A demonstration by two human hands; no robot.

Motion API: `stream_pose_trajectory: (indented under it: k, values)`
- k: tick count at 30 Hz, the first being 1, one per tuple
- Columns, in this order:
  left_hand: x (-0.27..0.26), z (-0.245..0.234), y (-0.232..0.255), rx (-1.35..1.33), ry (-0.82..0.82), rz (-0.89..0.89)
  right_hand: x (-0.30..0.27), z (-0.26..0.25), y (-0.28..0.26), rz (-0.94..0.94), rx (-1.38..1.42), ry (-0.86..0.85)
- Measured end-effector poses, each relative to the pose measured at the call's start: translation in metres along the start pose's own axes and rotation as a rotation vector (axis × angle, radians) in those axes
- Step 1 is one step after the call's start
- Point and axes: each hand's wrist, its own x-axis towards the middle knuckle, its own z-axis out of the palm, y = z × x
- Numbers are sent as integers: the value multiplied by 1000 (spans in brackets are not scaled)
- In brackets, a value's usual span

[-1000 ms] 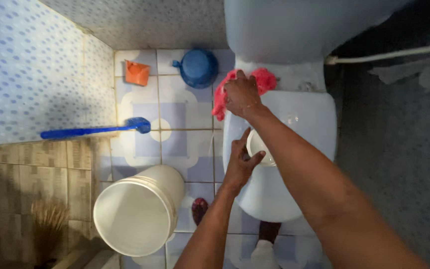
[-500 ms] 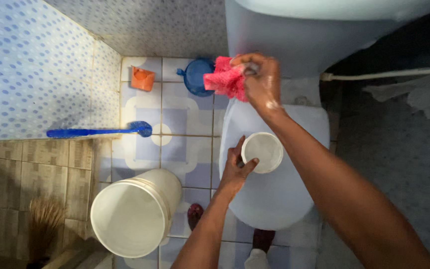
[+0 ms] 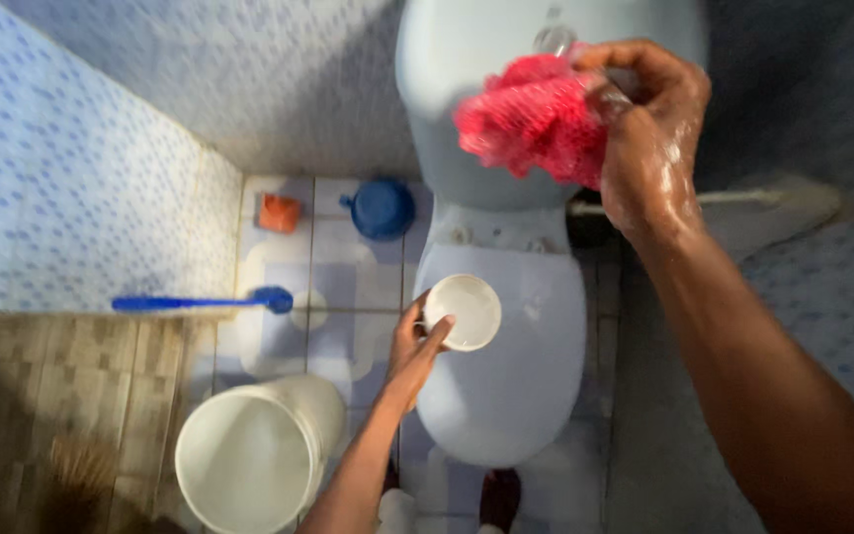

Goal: The person cleans a toilet using a pink cloth and water from a small white cup. They wipe the toilet seat, lid, and tank, then rinse the surfaces with water poured from the cup.

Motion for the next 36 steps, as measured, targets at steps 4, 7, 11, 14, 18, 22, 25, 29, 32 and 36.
stream_pose_trajectory:
  k: [4,7,11,14,18,22,25,29,32,36]
  values:
    - [-22,-5,96,15,70,125,27,-20,-13,107,252,211]
    - [-25,-12,169,-47,40,236,62,-34,2,119,504,418]
    - [-11,-12,254,21,76,370,100,-23,38,0,-222,335]
    - [7,-12,302,34,76,431,98,5,55,-10,-1052,320]
    - [42,-2,333,44,79,644,94,30,73,-148,-1326,199]
    - [65,3,352,326,255,751,80,43,74,-320,-1361,-61]
    - [71,15,367,408,282,882,80,43,59,-303,-1224,-228]
    - [70,28,382,456,284,823,72,42,48,-418,-1063,-125]
    - [67,34,390,480,281,859,76,55,47,-389,-1147,59]
    - [69,38,399,517,293,918,69,66,39,-409,-1158,158]
